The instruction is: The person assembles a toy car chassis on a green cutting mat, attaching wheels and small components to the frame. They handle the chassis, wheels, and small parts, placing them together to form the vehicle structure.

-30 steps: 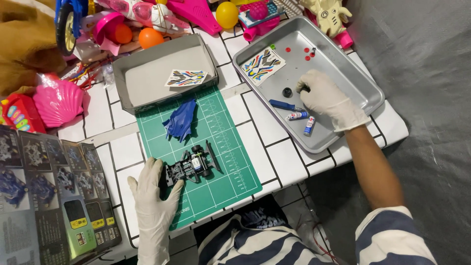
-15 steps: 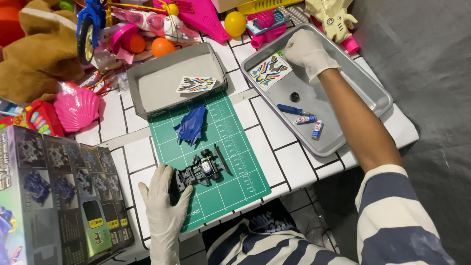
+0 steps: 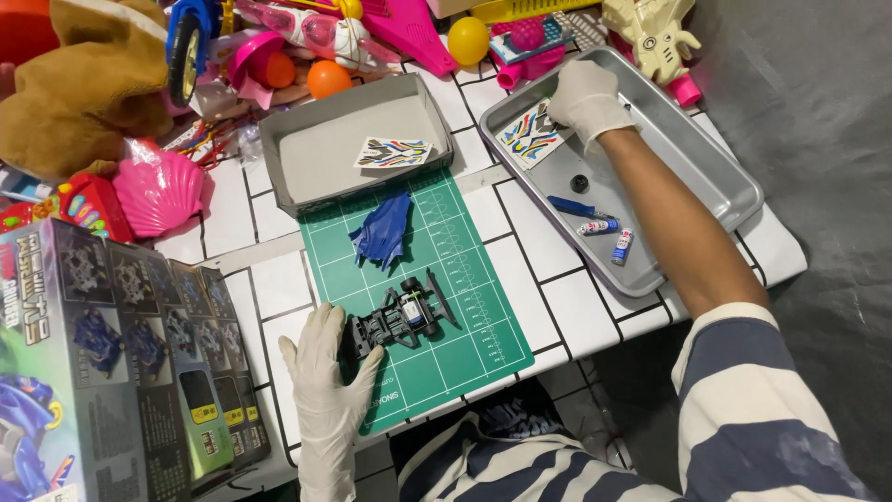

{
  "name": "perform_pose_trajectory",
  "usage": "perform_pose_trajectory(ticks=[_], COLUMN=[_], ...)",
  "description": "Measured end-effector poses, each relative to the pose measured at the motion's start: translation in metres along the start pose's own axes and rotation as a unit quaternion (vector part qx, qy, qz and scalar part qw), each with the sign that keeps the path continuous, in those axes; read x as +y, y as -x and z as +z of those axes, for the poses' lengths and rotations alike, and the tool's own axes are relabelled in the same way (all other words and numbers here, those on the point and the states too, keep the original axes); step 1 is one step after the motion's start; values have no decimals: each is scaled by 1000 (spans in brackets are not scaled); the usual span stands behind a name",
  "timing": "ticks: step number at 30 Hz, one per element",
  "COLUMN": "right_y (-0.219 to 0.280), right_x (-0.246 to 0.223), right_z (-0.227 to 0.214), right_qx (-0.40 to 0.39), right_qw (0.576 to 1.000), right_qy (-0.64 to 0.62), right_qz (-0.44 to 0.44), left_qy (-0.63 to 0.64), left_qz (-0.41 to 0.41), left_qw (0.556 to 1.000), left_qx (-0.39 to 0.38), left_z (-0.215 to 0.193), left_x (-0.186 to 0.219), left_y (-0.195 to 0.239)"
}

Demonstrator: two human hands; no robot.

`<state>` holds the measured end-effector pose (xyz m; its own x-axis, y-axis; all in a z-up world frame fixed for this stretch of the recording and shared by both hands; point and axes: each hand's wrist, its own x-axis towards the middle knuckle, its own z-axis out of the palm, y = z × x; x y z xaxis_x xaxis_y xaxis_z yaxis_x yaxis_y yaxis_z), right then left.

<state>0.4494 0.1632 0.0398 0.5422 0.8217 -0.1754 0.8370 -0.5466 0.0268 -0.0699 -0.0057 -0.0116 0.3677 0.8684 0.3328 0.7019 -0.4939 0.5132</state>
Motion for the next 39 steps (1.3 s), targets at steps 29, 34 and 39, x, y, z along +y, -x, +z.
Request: perform_pose_trajectory(ticks=[29,34,39], right_y=[322,326,330], right_x=[-110,-115,-104], right_z=[29,53,51], right_qx=[-111,-113,-87], right_qw=[706,657,582], right_qy=[-672,-711,-781], right_qz=[-195,-225,-210], left_qy=[177,200,255], left_qz=[79,41,7], left_qw=[952,940,946], left_qx=[236,274,200], left_z=[28,33,11], left_x=[107,111,113], left_y=[-20,-17,-11])
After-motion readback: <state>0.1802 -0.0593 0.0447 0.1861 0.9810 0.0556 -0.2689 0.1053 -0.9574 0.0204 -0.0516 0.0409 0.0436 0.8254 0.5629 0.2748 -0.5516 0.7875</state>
